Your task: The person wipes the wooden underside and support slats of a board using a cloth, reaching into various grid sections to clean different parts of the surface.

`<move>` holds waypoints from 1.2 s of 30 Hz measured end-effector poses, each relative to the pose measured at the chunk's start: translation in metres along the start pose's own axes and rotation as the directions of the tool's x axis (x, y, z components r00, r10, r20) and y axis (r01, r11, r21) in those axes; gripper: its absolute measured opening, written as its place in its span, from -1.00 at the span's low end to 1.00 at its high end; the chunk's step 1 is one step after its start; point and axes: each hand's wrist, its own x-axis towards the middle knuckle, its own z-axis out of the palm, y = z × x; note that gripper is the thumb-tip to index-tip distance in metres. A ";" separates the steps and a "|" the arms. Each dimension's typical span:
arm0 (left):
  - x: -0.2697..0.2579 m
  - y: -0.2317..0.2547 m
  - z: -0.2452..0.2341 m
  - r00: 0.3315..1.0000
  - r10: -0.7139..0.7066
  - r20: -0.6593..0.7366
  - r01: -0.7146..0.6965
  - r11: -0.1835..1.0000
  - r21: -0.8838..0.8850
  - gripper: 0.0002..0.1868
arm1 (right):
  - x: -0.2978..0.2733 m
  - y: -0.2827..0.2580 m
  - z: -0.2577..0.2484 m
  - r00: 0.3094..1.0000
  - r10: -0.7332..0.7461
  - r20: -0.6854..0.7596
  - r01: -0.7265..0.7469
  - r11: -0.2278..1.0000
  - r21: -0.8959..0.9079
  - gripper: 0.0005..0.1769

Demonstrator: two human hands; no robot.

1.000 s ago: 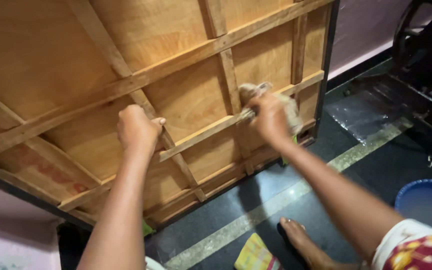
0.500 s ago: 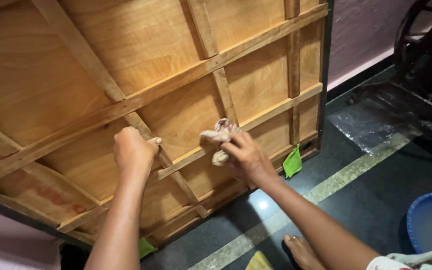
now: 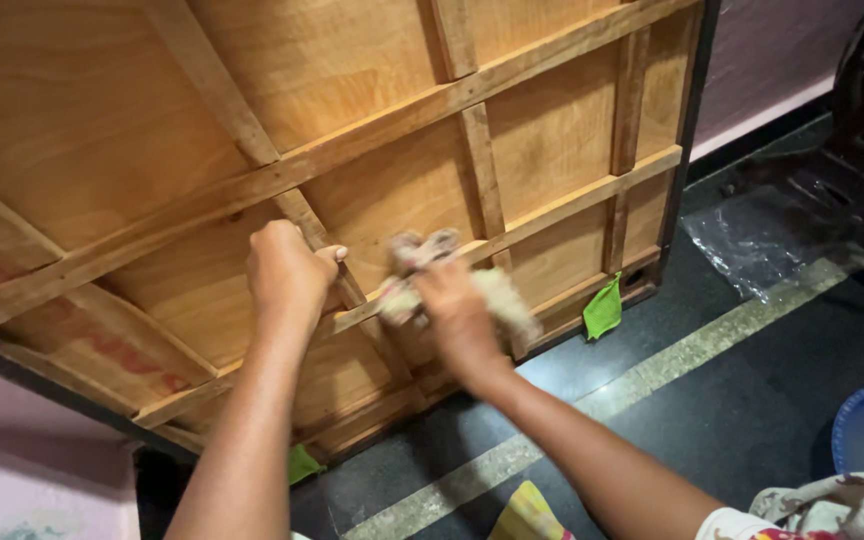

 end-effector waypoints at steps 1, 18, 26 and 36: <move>-0.001 0.001 0.000 1.000 -0.006 -0.001 0.006 1.000 0.003 -0.52 | 0.002 -0.014 0.008 0.995 -0.059 0.085 0.053 0.996 0.072 -0.56; -0.003 -0.004 -0.007 0.987 0.139 -0.076 -0.145 0.986 -0.087 -0.54 | 0.008 0.034 0.016 0.985 0.000 -0.173 -0.036 0.978 -0.205 -0.33; -0.004 -0.005 -0.003 0.999 0.042 0.011 -0.041 0.994 -0.098 -0.55 | 0.006 0.019 0.014 0.986 0.074 -0.148 -0.120 0.935 -0.332 -0.55; -0.011 0.001 -0.007 0.999 0.031 -0.037 -0.035 0.993 -0.109 -0.63 | 0.023 -0.048 0.014 1.000 -0.004 -0.005 0.005 0.993 0.118 -0.59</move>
